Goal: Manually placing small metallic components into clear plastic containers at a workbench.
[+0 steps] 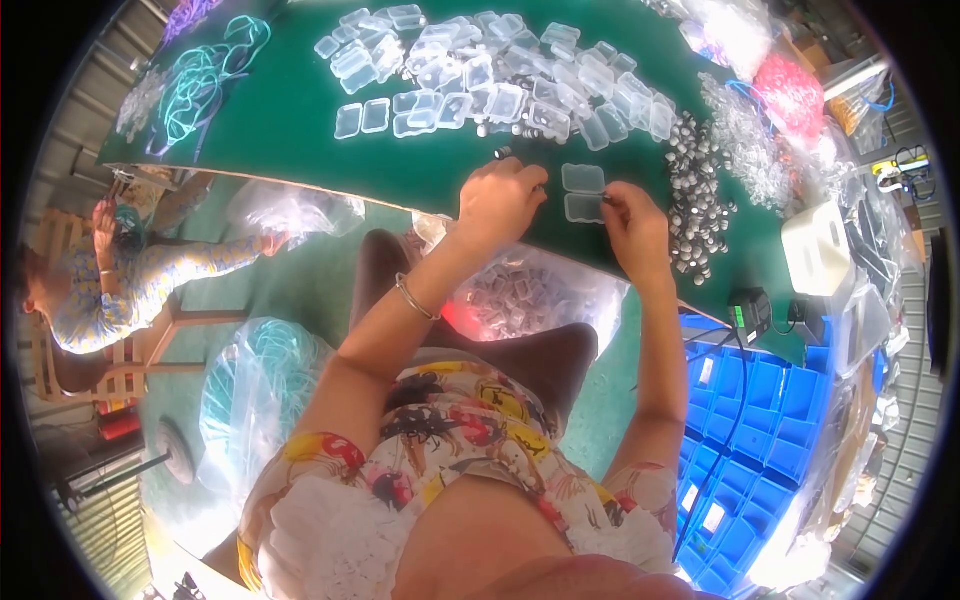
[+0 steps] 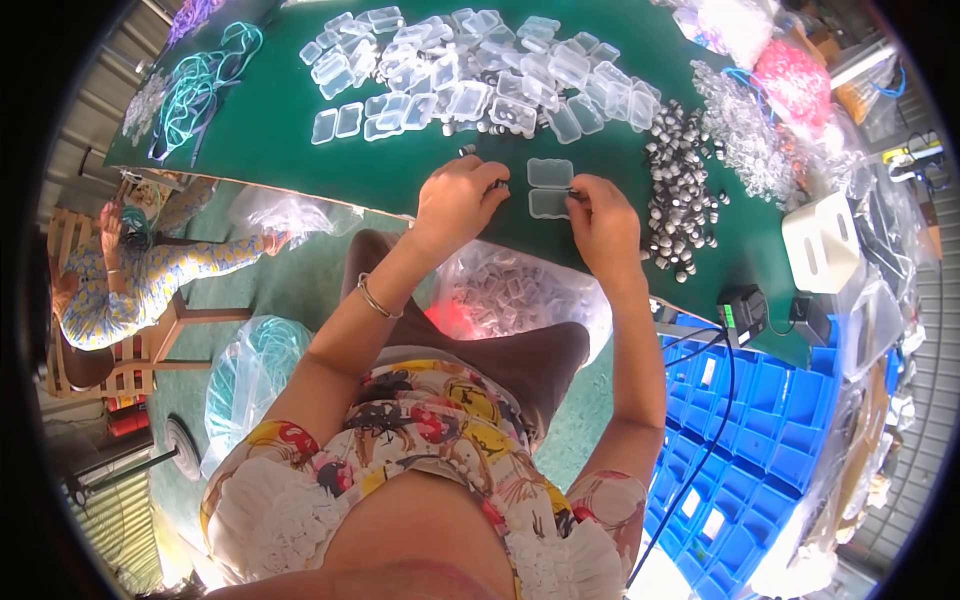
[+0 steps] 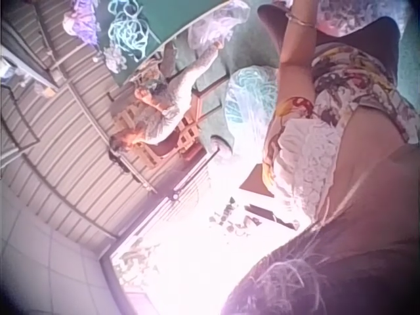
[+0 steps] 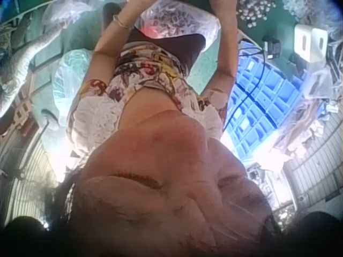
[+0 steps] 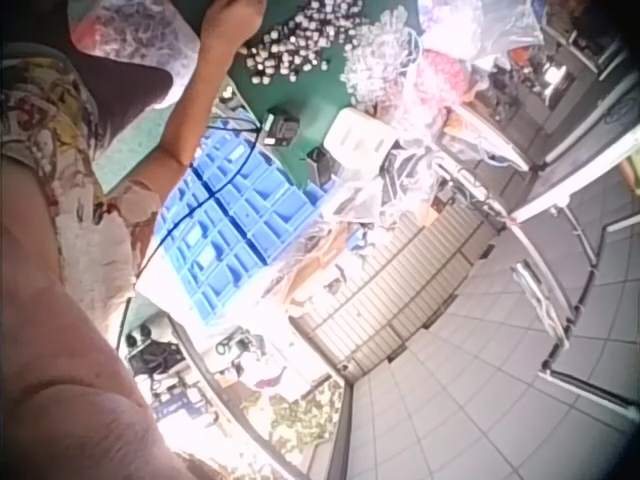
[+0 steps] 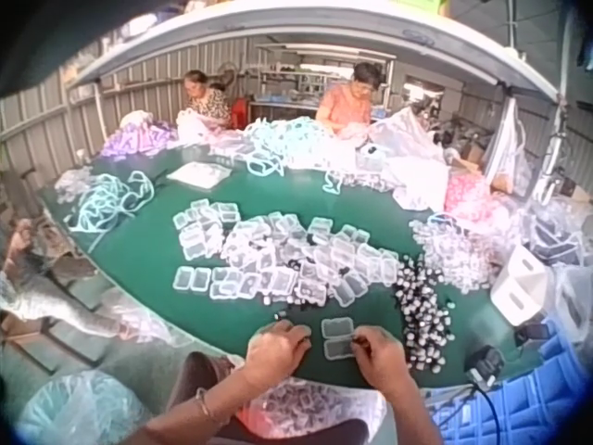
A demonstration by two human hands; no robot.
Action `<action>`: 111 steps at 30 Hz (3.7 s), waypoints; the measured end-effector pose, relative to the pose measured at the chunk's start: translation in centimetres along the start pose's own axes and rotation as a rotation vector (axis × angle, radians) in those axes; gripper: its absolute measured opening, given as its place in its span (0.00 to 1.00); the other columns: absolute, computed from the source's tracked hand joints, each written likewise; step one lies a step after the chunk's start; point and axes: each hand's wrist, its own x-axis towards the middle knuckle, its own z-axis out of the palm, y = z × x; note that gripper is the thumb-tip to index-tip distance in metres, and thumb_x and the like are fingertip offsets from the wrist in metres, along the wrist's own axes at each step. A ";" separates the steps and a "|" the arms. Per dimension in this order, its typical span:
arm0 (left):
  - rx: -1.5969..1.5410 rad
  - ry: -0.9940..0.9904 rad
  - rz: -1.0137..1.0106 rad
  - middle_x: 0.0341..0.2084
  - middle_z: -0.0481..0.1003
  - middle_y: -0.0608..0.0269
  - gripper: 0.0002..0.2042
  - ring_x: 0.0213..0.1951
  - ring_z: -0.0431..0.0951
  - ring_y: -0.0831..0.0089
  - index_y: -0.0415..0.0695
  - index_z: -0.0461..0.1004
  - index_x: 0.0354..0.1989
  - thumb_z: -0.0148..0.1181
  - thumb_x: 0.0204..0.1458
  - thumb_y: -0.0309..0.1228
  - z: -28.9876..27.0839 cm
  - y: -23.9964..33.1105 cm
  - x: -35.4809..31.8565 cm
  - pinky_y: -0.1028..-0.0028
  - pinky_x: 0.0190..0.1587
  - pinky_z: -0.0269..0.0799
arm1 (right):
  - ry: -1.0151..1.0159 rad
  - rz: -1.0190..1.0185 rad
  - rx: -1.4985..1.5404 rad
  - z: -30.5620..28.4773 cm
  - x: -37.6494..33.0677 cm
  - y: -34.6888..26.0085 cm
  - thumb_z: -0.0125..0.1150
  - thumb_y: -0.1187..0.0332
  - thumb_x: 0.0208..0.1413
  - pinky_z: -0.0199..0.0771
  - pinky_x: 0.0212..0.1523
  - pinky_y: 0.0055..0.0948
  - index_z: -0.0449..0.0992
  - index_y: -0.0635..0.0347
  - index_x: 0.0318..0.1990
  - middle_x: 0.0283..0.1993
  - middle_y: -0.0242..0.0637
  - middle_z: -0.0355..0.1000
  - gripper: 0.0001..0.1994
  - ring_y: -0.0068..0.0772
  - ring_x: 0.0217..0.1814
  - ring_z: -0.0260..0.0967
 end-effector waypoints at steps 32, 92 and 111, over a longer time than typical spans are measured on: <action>-0.174 -0.130 0.214 0.43 0.70 0.54 0.23 0.44 0.75 0.52 0.43 0.71 0.49 0.70 0.44 0.30 1.8 1.2 0.1 0.59 0.45 0.73 | -0.163 -0.186 0.179 -1.6 1.6 -0.1 0.70 0.82 0.42 0.75 0.33 0.31 0.74 0.62 0.42 0.36 0.40 0.71 0.17 0.39 0.34 0.73; -0.541 -0.060 0.073 0.33 0.78 0.60 0.09 0.27 0.76 0.75 0.41 0.79 0.38 0.67 0.48 0.23 1.6 -0.5 1.5 0.77 0.30 0.72 | 0.068 -0.003 -0.472 -4.6 -0.5 2.5 0.66 0.76 0.48 0.65 0.49 0.37 0.79 0.53 0.36 0.35 0.29 0.77 0.08 0.29 0.39 0.74; -0.244 0.029 0.145 0.30 0.74 0.60 0.07 0.35 0.77 0.59 0.43 0.78 0.31 0.67 0.42 0.27 4.0 2.2 -0.2 0.65 0.36 0.74 | -0.083 -0.423 -0.244 -1.1 -1.5 -1.5 0.57 0.86 0.40 0.71 0.45 0.41 0.75 0.60 0.41 0.40 0.42 0.75 0.18 0.48 0.43 0.72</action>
